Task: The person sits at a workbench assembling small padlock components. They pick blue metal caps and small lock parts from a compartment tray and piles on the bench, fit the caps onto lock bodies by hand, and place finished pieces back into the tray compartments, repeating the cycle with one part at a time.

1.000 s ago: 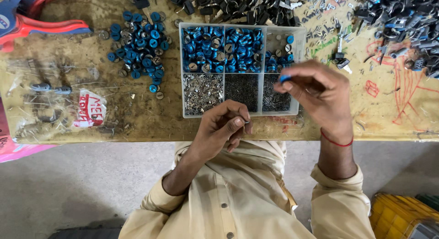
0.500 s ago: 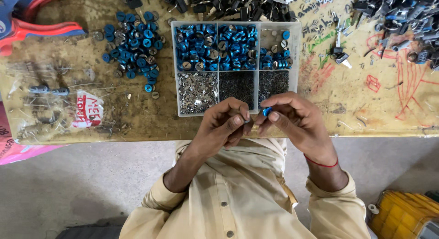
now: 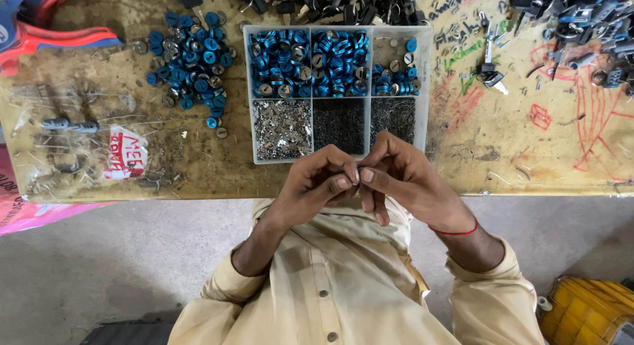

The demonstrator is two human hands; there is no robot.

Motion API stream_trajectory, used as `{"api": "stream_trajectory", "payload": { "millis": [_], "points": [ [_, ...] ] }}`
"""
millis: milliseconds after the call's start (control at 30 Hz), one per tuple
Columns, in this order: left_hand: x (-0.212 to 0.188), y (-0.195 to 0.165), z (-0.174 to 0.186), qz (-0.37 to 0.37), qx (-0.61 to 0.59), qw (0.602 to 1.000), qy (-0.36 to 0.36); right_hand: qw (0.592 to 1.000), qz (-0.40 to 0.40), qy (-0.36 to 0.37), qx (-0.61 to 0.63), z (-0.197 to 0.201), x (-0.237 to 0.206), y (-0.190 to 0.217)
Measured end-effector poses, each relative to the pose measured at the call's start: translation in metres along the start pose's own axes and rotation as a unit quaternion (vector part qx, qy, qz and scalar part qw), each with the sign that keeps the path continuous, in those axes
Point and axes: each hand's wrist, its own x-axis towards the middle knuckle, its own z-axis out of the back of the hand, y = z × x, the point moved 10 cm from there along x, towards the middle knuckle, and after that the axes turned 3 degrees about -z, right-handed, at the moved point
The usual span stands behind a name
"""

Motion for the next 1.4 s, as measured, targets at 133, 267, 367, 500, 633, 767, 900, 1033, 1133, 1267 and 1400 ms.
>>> {"api": "stream_trajectory", "payload": {
  "millis": [133, 267, 367, 500, 633, 767, 900, 1033, 1133, 1267, 1400],
  "points": [
    [0.001, 0.002, 0.001, 0.036, 0.049, 0.997, -0.049, 0.995, -0.063, 0.023, -0.07, 0.004, 0.003, -0.007],
    [0.001, -0.003, 0.004, 0.039, 0.161, 0.984, -0.066, 0.993, 0.016, 0.067, -0.094, 0.003, 0.006, -0.001],
    [0.004, -0.003, 0.004, 0.025, 0.15, 0.987, -0.051, 0.994, 0.024, 0.056, -0.093, 0.004, 0.008, -0.011],
    [0.006, 0.001, 0.011, 0.028, 0.119, 0.991, -0.054, 0.995, 0.013, 0.095, -0.021, 0.011, 0.005, -0.011],
    [0.011, -0.003, 0.013, 0.012, -0.003, 0.999, -0.035, 0.713, 0.126, -0.509, -0.465, 0.151, -0.044, 0.075],
    [0.011, -0.012, 0.005, -0.012, -0.054, 0.998, 0.007, 0.497, 0.204, -0.487, -0.689, 0.156, -0.032, 0.085],
    [0.011, -0.02, 0.003, -0.036, -0.065, 0.997, 0.02, 0.506, 0.225, -0.46, -0.694, 0.152, -0.022, 0.091],
    [0.014, -0.021, 0.006, -0.032, -0.039, 0.999, 0.018, 0.77, 0.323, -0.383, -0.395, 0.133, -0.031, 0.115],
    [0.017, -0.024, 0.007, -0.038, -0.03, 0.999, 0.016, 0.809, 0.356, -0.269, -0.383, 0.07, -0.052, 0.114],
    [0.014, -0.026, 0.009, -0.038, 0.023, 0.999, -0.008, 0.746, 0.372, -0.099, -0.543, -0.013, -0.052, 0.102],
    [0.004, -0.032, 0.013, -0.03, 0.066, 0.997, -0.026, 0.709, 0.352, -0.065, -0.607, -0.045, -0.046, 0.109]
  ]
}}
